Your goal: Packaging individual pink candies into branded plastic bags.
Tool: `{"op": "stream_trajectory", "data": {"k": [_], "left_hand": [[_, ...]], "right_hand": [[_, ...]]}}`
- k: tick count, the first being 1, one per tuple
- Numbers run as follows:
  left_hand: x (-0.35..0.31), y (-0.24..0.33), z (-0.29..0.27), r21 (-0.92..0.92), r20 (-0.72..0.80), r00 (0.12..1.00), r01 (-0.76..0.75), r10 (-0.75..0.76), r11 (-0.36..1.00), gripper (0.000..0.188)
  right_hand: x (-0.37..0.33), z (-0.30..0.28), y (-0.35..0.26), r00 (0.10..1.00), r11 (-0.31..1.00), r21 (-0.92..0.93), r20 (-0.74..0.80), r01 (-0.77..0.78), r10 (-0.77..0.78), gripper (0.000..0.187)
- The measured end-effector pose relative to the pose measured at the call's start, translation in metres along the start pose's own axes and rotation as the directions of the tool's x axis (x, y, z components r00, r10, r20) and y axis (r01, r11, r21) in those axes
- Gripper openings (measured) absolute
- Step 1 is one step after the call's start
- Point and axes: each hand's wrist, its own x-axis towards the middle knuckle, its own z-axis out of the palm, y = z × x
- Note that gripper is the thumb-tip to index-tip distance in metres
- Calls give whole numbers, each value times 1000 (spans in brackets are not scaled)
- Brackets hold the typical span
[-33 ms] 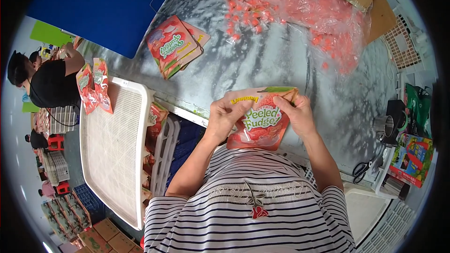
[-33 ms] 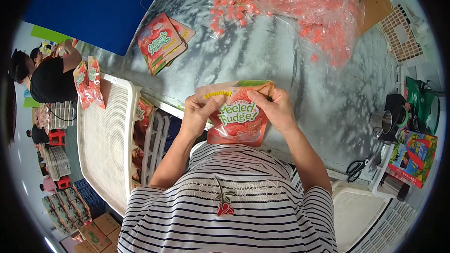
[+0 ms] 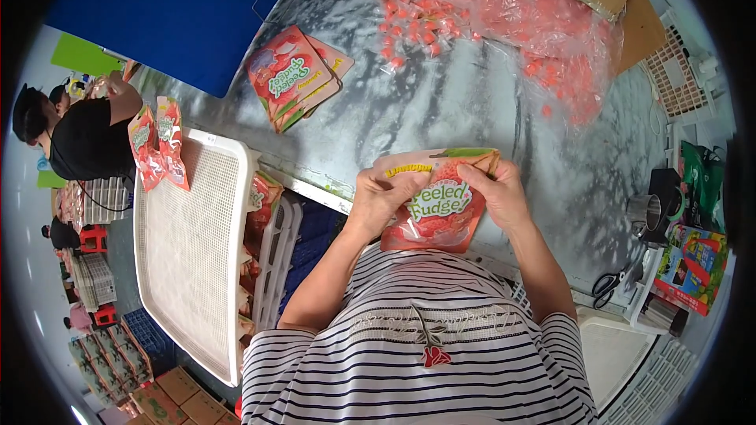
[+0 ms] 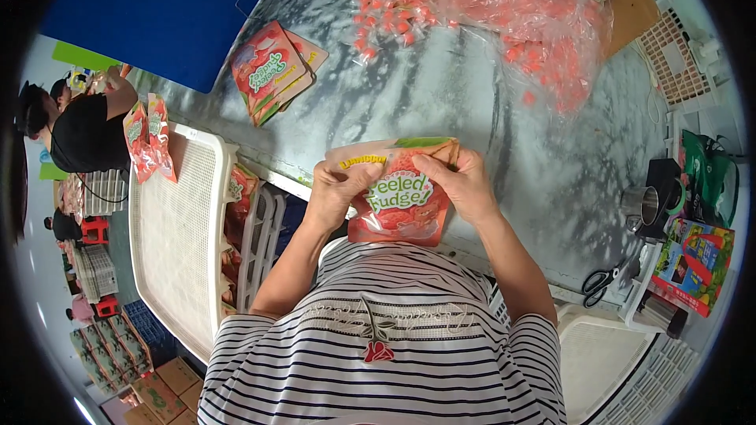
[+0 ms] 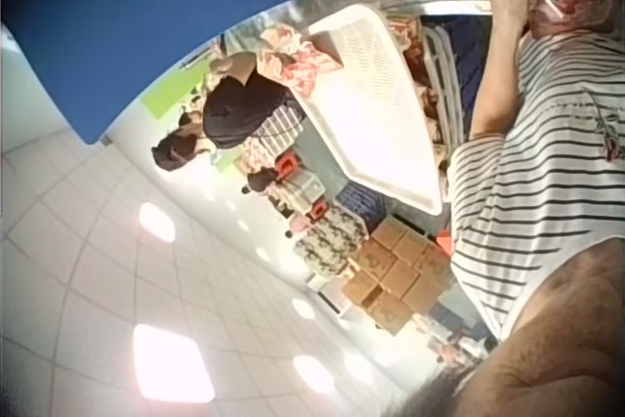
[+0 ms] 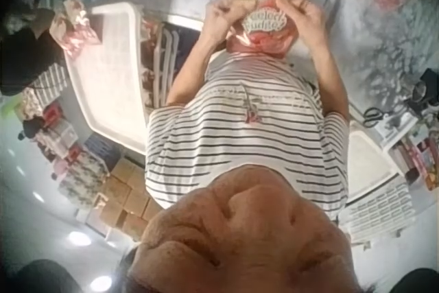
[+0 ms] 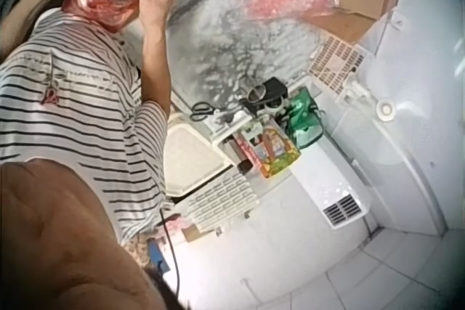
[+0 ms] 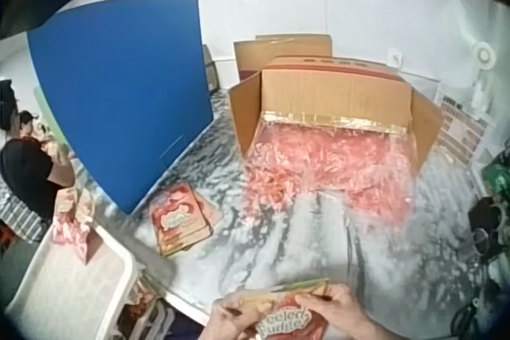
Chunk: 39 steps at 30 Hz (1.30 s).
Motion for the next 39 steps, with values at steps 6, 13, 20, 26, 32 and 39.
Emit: {"op": "stream_trajectory", "data": {"k": [6, 13, 20, 26, 32, 39], "left_hand": [[5, -2, 10, -77, 18, 997, -78, 79, 994, 17], [10, -17, 7, -10, -45, 975, -217, 217, 976, 17], [-13, 26, -23, -1, 23, 912, -409, 409, 913, 32], [-37, 93, -114, 294, 0, 777, -602, 630, 742, 34], [-49, 94, -273, 947, -264, 504, -27, 822, 321, 57], [-16, 36, -421, 908, -414, 319, 206, 853, 364, 77]], "right_hand": [[3, 1, -13, 985, 995, -9, 142, -101, 101, 21], [1, 15, -22, 996, 929, -368, 64, -34, 62, 18], [1, 62, -64, 990, 926, -370, 139, 71, -21, 18], [43, 147, -78, 938, 971, -165, 328, 175, -113, 17], [98, 224, -58, 935, 988, 105, 327, 109, -138, 22], [141, 296, -8, 934, 958, 280, 355, -57, -48, 30]]}}
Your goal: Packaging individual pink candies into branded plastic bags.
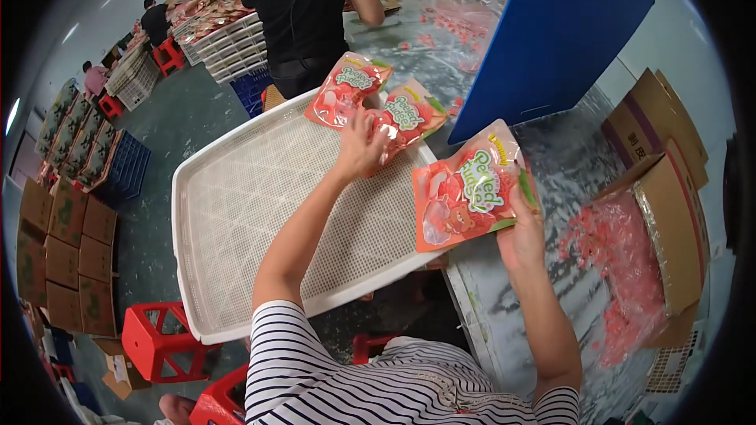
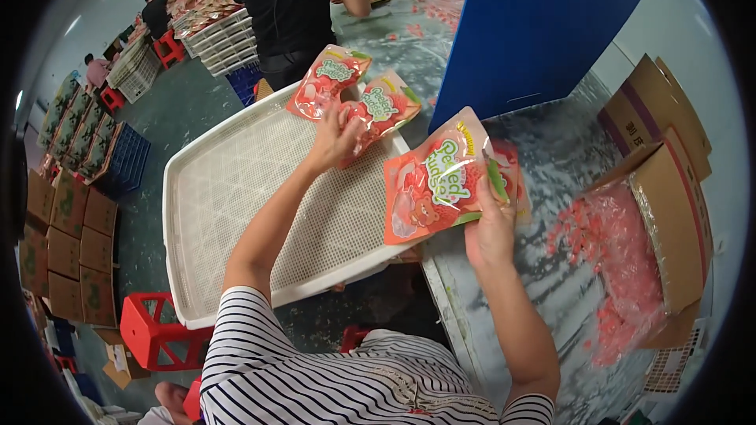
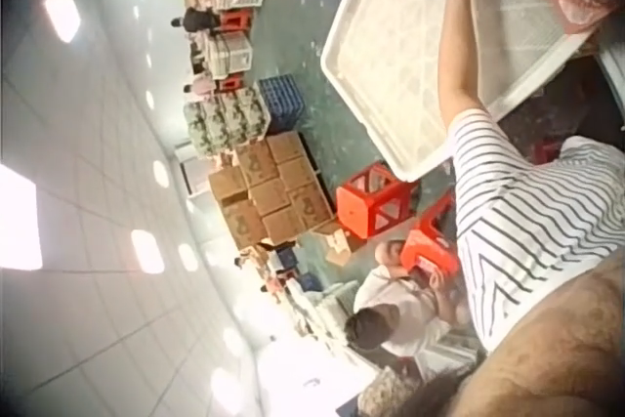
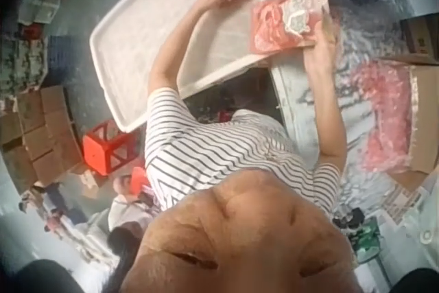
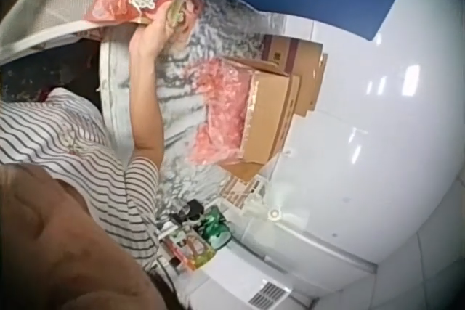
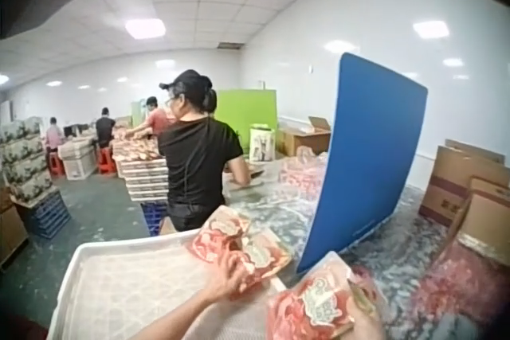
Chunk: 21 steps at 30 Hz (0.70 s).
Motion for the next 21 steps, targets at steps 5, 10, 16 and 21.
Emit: {"op": "stream_trajectory", "data": {"k": [5, 10, 16, 21], "left_hand": [[54, -40, 9, 129, -247, 911, 368, -330, 921, 75], [75, -71, 22, -111, 0, 925, 376, -379, 920, 68], [79, -86, 34, -318, 63, 986, 165, -152, 934, 51], [68, -88, 33, -167, -10, 997, 79, -82, 983, 56]], "right_hand": [[33, -13, 35, 984, 990, 13, -107, -141, 141, 32], [43, 15, 60, 981, 982, -13, -65, -187, 186, 32], [76, 10, 79, 997, 985, -167, 60, -42, 53, 28], [57, -36, 64, 984, 974, -141, -49, -177, 172, 59]]}}
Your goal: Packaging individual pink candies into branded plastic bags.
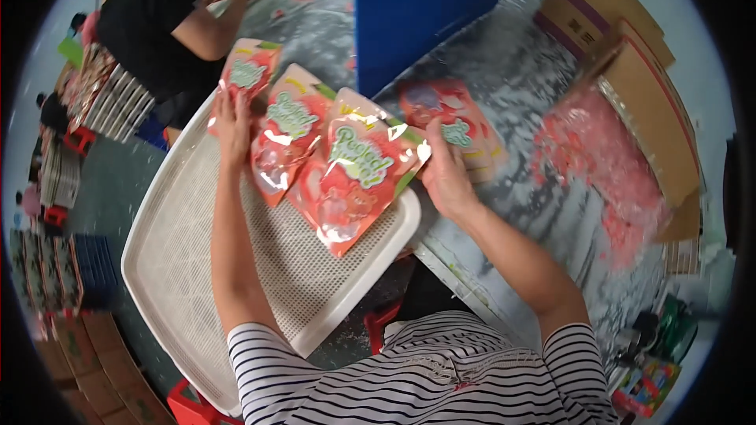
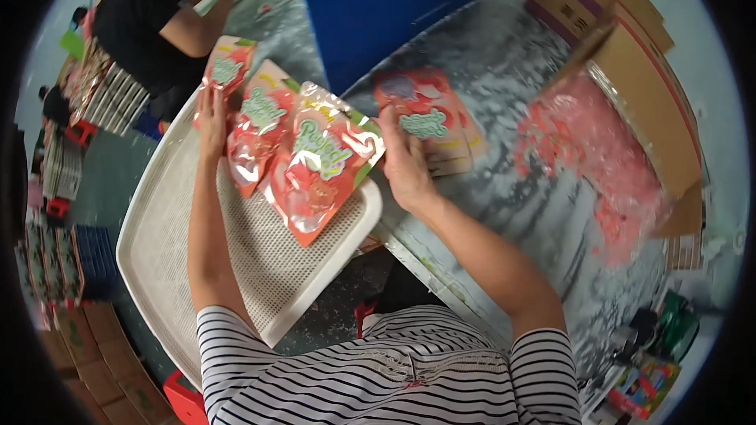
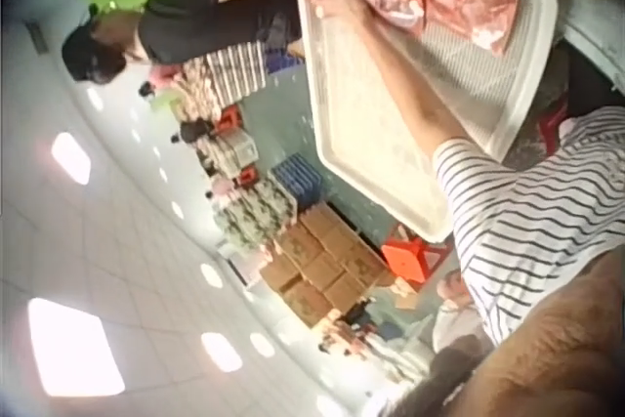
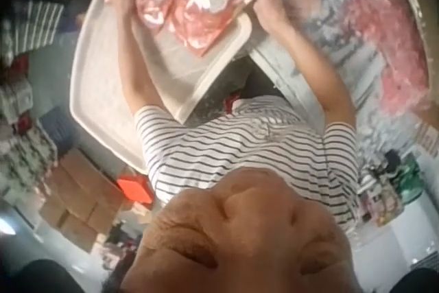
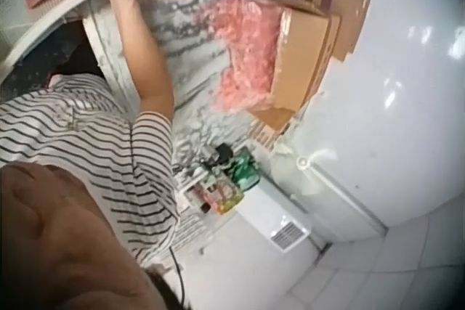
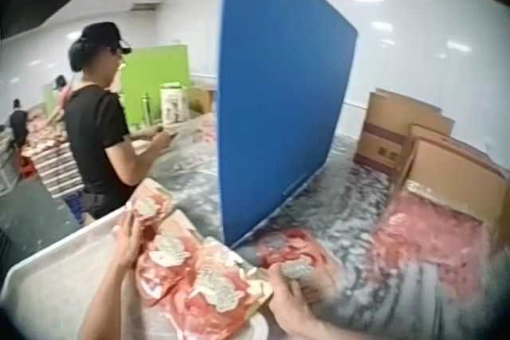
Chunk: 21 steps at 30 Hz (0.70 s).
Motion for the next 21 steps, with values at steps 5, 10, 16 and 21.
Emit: {"op": "stream_trajectory", "data": {"k": [5, 10, 16, 21], "left_hand": [[-7, -17, -3, 99, 80, 996, -53, 45, 994, 56], [-17, 9, -24, 103, 120, 991, -63, 51, 993, 59], [-22, 129, -49, -10, 156, 987, 45, -43, 999, 57], [-40, 228, -65, -144, 213, 977, 22, 10, 989, 53]], "right_hand": [[-3, -111, -10, 919, 662, -742, -180, 107, -350, 62], [-17, -150, 2, 821, -99, -985, -59, -139, -568, 57], [11, -177, 3, 824, 478, -849, -426, -223, -373, 31], [20, -191, -5, 830, 810, -586, -457, -11, -319, 22]]}}
